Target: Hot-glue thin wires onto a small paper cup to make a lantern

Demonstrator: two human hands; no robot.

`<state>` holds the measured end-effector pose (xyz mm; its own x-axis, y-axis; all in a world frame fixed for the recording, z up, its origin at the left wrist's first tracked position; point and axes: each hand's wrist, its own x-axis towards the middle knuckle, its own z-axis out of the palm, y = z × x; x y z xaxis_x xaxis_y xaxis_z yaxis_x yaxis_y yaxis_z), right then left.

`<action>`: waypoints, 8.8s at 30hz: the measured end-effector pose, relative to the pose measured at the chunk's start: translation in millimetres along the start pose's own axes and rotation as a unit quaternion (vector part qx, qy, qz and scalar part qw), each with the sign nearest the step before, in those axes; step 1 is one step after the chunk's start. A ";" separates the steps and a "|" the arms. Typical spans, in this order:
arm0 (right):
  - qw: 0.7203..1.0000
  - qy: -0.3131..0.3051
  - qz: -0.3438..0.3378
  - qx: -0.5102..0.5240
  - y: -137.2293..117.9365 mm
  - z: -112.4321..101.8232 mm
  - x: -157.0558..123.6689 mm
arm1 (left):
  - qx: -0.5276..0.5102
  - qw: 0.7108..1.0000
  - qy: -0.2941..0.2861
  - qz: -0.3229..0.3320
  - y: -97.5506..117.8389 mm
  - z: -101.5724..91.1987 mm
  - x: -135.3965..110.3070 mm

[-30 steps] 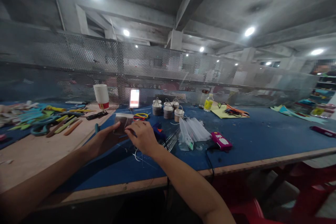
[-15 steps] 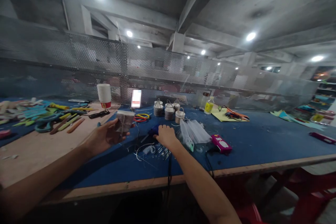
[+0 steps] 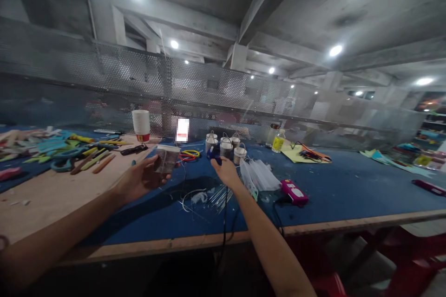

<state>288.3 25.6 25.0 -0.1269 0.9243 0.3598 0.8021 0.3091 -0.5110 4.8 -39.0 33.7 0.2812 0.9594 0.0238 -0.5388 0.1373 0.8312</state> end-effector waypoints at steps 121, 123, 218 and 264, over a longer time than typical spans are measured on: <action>0.937 -0.012 -0.159 0.311 -38.5 1.9 -46.2 | -0.030 0.999 -0.020 -0.023 -3.5 -3.8 1.6; 0.939 -0.011 -0.153 0.309 -38.6 1.8 -46.2 | -0.030 0.999 -0.027 -0.027 -3.1 -4.1 1.4; 0.929 0.015 -0.136 0.343 -64.1 43.7 -10.9 | 0.135 0.990 0.006 0.036 -13.3 -1.0 5.9; 0.918 0.040 -0.103 0.380 -63.8 36.0 -11.2 | 0.122 0.991 -0.049 0.023 -12.9 0.5 3.9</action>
<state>217.6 3.6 25.5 -0.1635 0.8189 0.5502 0.1233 0.5703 -0.8121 13.3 -37.1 23.3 0.3433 0.9328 0.1095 -0.3484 0.0182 0.9372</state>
